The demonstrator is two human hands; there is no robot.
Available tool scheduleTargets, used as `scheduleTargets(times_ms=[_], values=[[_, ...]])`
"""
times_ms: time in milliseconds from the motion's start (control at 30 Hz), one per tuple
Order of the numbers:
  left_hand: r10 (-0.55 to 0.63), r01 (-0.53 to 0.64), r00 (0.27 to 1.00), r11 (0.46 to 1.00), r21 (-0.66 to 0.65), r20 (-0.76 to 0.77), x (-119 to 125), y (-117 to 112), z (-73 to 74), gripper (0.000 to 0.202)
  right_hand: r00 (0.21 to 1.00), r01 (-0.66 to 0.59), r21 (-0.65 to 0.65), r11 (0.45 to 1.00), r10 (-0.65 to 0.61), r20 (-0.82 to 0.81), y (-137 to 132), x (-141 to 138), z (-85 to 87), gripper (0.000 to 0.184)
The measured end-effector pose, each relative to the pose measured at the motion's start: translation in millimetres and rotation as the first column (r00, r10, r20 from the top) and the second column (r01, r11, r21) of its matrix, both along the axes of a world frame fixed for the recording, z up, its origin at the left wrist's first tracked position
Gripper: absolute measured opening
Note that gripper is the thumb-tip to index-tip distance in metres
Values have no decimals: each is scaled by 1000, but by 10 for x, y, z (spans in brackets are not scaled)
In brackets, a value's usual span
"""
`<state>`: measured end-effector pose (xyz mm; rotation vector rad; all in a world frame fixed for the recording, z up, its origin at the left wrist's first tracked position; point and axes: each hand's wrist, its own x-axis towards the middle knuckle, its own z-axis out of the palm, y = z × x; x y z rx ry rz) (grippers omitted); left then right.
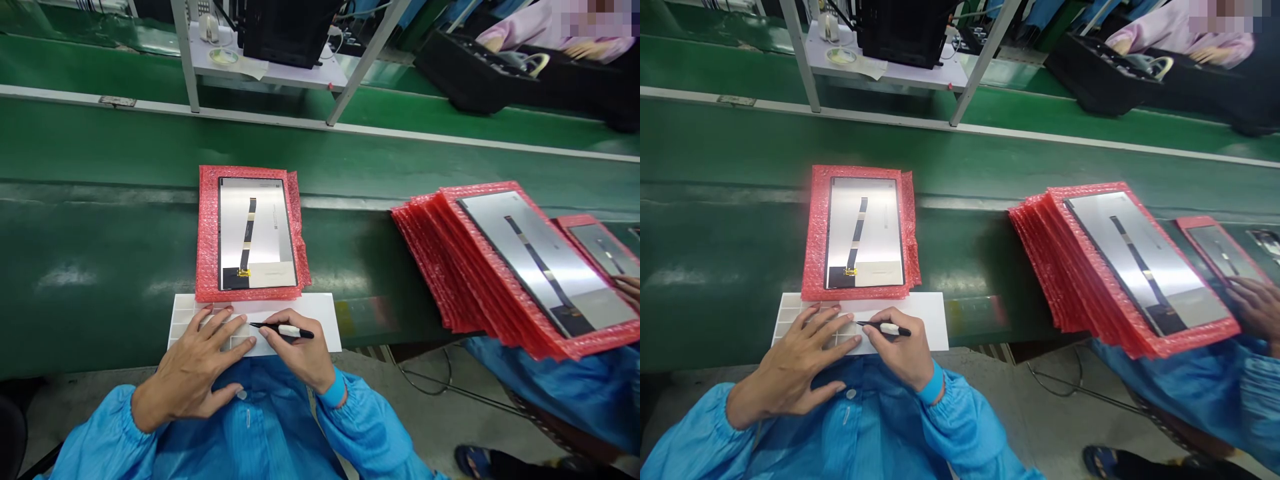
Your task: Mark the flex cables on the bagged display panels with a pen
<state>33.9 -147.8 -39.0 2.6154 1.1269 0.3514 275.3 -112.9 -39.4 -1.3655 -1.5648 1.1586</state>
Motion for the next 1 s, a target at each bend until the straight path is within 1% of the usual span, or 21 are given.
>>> scheduleTargets(times_ms=[133, 267, 333, 433, 500, 567, 633, 733, 800, 833, 900, 933, 1000], values=[[-2, 2, 1000, 1000, -9, -1, -3, -2, -15, 67, 1000, -16, 2, 1000, 16, 12, -17, -7, -26, 7], [0, 0, 1000, 1000, -9, -6, -7, -10, -28, 68, 1000, -2, -3, 1000, 2, 9, -42, -16, -20, 7], [5, -5, 1000, 1000, -10, -2, -5, -12, -29, 69, 1000, -13, 22, 1000, 13, -10, -50, -9, 28, 7], [12, -12, 1000, 1000, -24, 19, 5, -8, -30, 65, 998, -24, 63, 998, 27, -51, -28, 43, 146, 6], [13, -12, 999, 999, -34, 35, 9, -6, -33, 65, 998, 9, 56, 998, -5, -60, 27, 109, 228, 6], [11, -9, 997, 1000, -24, 70, 5, -15, -30, 63, 997, 58, 30, 998, -56, -61, 115, 184, 294, 7], [16, -18, 989, 1000, 13, 150, -14, -34, -4, 56, 993, 96, 8, 995, -96, -70, 230, 251, 344, 11], [26, -53, 957, 995, 89, 289, -74, -23, 121, 40, 990, 123, -5, 992, -123, -72, 424, 305, 398, 17], [4, -51, 947, 989, 139, 321, -125, 76, 251, 35, 991, 116, -4, 993, -116, -68, 553, 304, 425, 20], [-13, -42, 949, 985, 166, 316, -150, 165, 316, 34, 992, 105, 2, 994, -105, -66, 614, 294, 434, 21], [-49, -18, 958, 973, 229, 283, -193, 414, 412, 31, 995, 80, 21, 997, -78, -61, 725, 256, 439, 22], [-70, -3, 962, 964, 267, 264, -209, 560, 433, 28, 996, 67, 29, 997, -65, -60, 773, 232, 434, 22], [-128, 42, 961, 944, 327, 245, -228, 849, 409, 21, 997, 42, 33, 999, -39, -72, 852, 184, 408, 22]])
